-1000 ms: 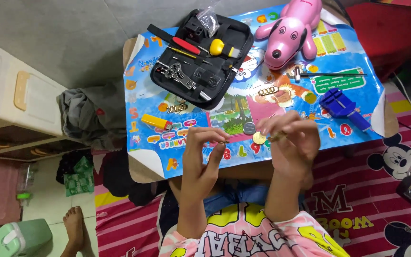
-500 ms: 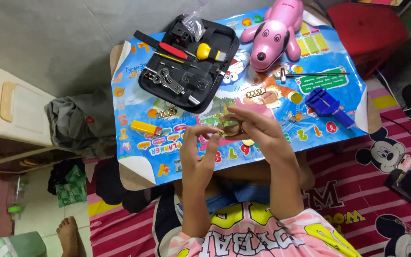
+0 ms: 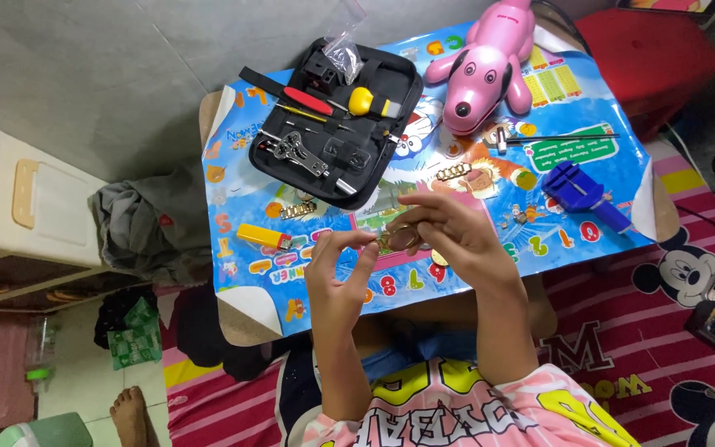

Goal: Finalizing the assembly of a watch band by adjusting links and pins using a watch repair tool kit.

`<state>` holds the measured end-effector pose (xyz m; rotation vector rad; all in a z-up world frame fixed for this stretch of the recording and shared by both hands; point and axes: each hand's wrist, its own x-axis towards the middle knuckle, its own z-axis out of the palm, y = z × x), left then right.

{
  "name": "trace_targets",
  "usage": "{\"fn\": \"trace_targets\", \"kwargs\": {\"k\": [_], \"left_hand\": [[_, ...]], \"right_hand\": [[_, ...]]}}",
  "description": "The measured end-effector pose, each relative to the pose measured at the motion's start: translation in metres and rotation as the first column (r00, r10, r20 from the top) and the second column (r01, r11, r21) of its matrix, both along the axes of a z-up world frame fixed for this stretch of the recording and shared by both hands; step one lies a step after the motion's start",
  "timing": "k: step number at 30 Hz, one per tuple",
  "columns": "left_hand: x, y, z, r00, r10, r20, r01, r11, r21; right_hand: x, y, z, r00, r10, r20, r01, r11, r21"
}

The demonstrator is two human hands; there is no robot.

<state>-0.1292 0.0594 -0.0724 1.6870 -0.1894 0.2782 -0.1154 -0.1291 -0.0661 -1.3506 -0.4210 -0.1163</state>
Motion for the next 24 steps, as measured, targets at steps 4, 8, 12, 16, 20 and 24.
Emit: {"fn": "trace_targets", "kwargs": {"k": [4, 8, 12, 16, 20, 24], "left_hand": [[0.001, 0.006, -0.001, 1.000, -0.022, 0.004, 0.022, 1.000, 0.004], [0.001, 0.010, -0.001, 0.998, -0.037, -0.044, 0.036, 0.999, -0.011], [0.002, 0.010, 0.003, 0.999, -0.012, -0.032, 0.012, 1.000, -0.017], [0.002, 0.007, 0.004, 0.999, -0.022, -0.047, 0.022, 1.000, -0.009], [0.002, 0.006, 0.000, 0.998, -0.004, -0.065, 0.003, 1.000, -0.023], [0.001, 0.006, 0.002, 0.996, -0.011, -0.094, 0.008, 0.999, -0.037]], "right_hand": [[0.000, 0.008, 0.000, 0.999, -0.018, -0.029, 0.018, 1.000, 0.021], [0.003, 0.012, -0.002, 0.999, -0.019, -0.029, 0.019, 1.000, 0.019], [0.006, 0.013, -0.001, 0.999, -0.017, -0.035, 0.018, 1.000, 0.017], [0.007, 0.012, 0.000, 0.999, 0.000, -0.033, 0.001, 1.000, 0.019], [0.008, 0.012, 0.002, 0.999, 0.010, -0.037, -0.009, 1.000, 0.023], [0.010, 0.013, -0.002, 0.999, 0.010, -0.040, -0.009, 0.999, 0.035]]}}
